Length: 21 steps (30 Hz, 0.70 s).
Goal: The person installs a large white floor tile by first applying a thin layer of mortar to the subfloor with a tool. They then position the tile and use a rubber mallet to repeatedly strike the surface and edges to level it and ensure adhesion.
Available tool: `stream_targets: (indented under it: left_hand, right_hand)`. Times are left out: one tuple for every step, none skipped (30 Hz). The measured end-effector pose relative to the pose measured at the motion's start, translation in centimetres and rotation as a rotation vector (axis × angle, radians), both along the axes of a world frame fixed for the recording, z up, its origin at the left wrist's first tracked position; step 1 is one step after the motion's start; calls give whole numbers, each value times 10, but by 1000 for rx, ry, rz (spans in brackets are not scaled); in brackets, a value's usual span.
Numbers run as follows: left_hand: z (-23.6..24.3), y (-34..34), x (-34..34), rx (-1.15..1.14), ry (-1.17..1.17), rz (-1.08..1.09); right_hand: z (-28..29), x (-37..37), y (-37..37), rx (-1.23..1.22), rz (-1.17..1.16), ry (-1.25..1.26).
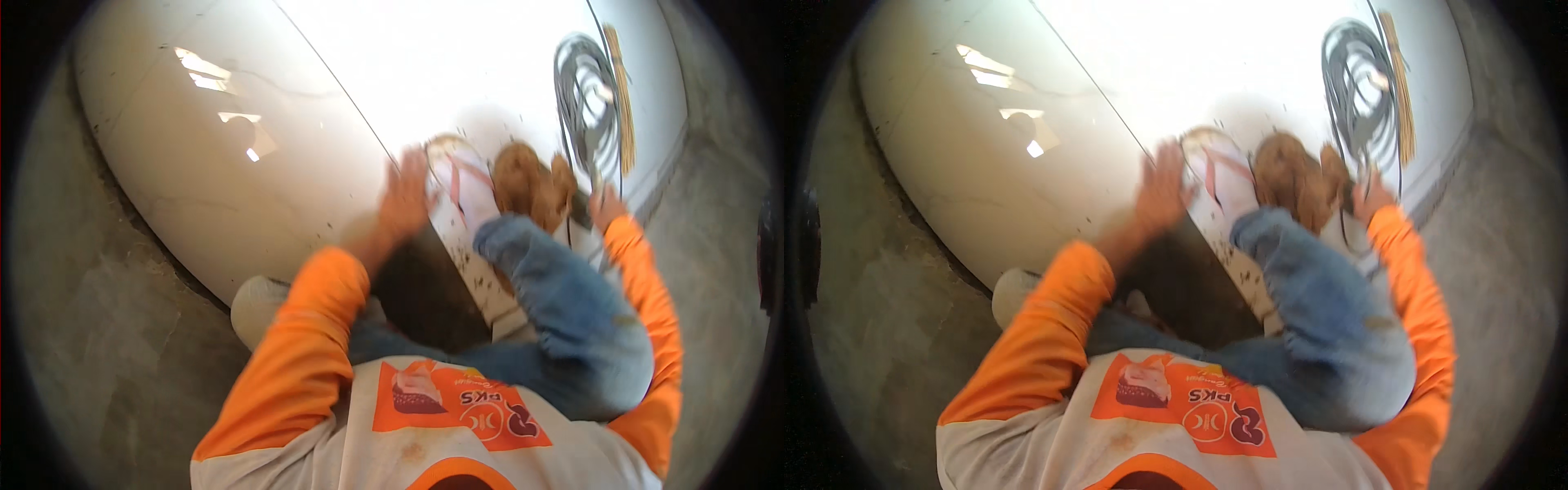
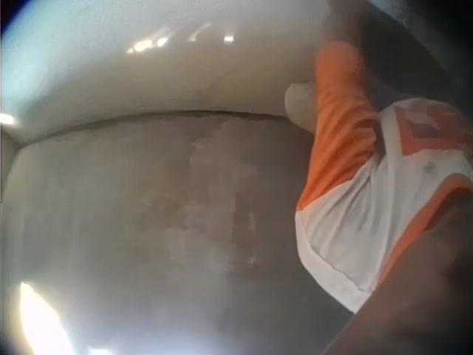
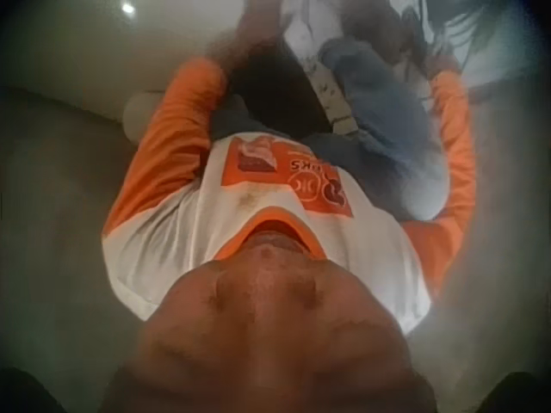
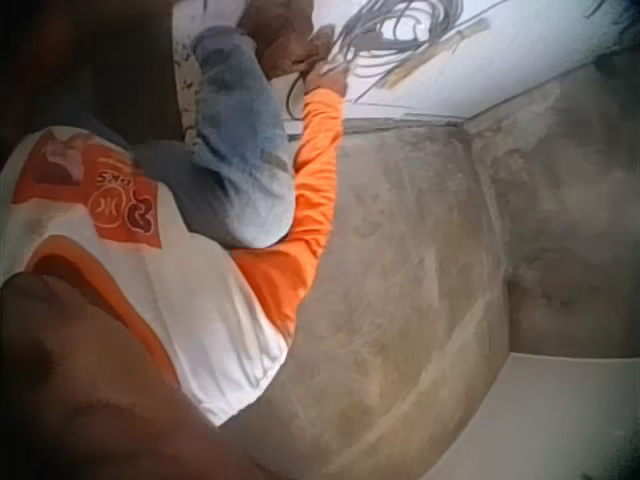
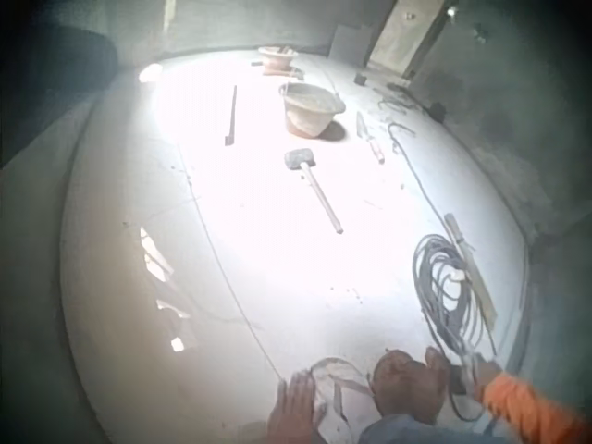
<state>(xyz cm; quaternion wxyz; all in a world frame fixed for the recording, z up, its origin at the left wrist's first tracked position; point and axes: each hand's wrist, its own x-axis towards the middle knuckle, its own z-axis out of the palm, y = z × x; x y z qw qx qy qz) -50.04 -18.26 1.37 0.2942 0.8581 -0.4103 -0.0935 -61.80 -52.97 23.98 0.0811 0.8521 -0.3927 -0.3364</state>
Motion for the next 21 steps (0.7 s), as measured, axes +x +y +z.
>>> stream_targets:
  left_hand:
    - [10, -7, -27, -17, 240, -19]
    - [13, 0, -39, -58, 331, -108]
    - [19, 14, -40, -108, 332, -212]
    - [22, 16, -37, -173, 340, -332]
    - [18, 19, -27, -156, 335, -307]
    - [9, 19, -8, -300, 335, -330]
    - [0, 27, 1, -442, 370, -357]
    - [2, 25, 25, -397, 312, -299]
    - [7, 28, 46, -224, 277, -117]
    - [8, 22, 72, -76, 156, 117]
    - [-2, 38, 99, 71, 118, 300]
    - [0, 55, 121, 262, -148, 328]
    - [0, 68, 144, 333, -182, 373]
    - [-2, 87, 165, 408, -216, 420]
    - [-6, 96, 185, 430, -252, 447]
    - [-12, 100, 199, 438, -275, 467]
    - [-13, 104, 210, 420, -266, 460]
    - [-16, 101, 220, 403, -271, 518]
    - [-18, 105, 219, 419, -268, 574]
    - [-19, 105, 218, 410, -257, 570]
    - [-19, 106, 219, 415, -262, 589]
  right_hand:
    - [-34, -47, -16, 14, -80, -87]
    - [-71, -83, -13, 5, 42, -354]
    - [-89, -76, 9, 55, -139, -220]
    - [-109, -98, 17, 69, -133, -355]
    - [-125, -107, 28, 94, -138, -466]
    - [-140, -103, 16, 112, -127, -469]
    - [-146, -94, 21, 116, -84, -547]
    - [-141, -83, 28, 106, -45, -606]
    - [-135, -72, 34, 89, -11, -665]
    - [-127, -50, 37, 64, 35, -743]
    - [-105, -4, 57, 255, 141, -679]
    - [-76, 51, 79, 448, 245, -624]
    - [-62, 88, 94, 565, 252, -531]
    - [-61, 115, 110, 661, 276, -426]
    - [-54, 143, 122, 733, 302, -316]
    - [-57, 163, 131, 767, 333, -185]
    - [-67, 184, 141, 768, 345, -144]
    - [-75, 203, 150, 751, 358, -102]
    - [-89, 217, 170, 707, 284, -122]
    - [-100, 227, 190, 654, 217, -149]
    - [-109, 231, 208, 612, 185, -204]
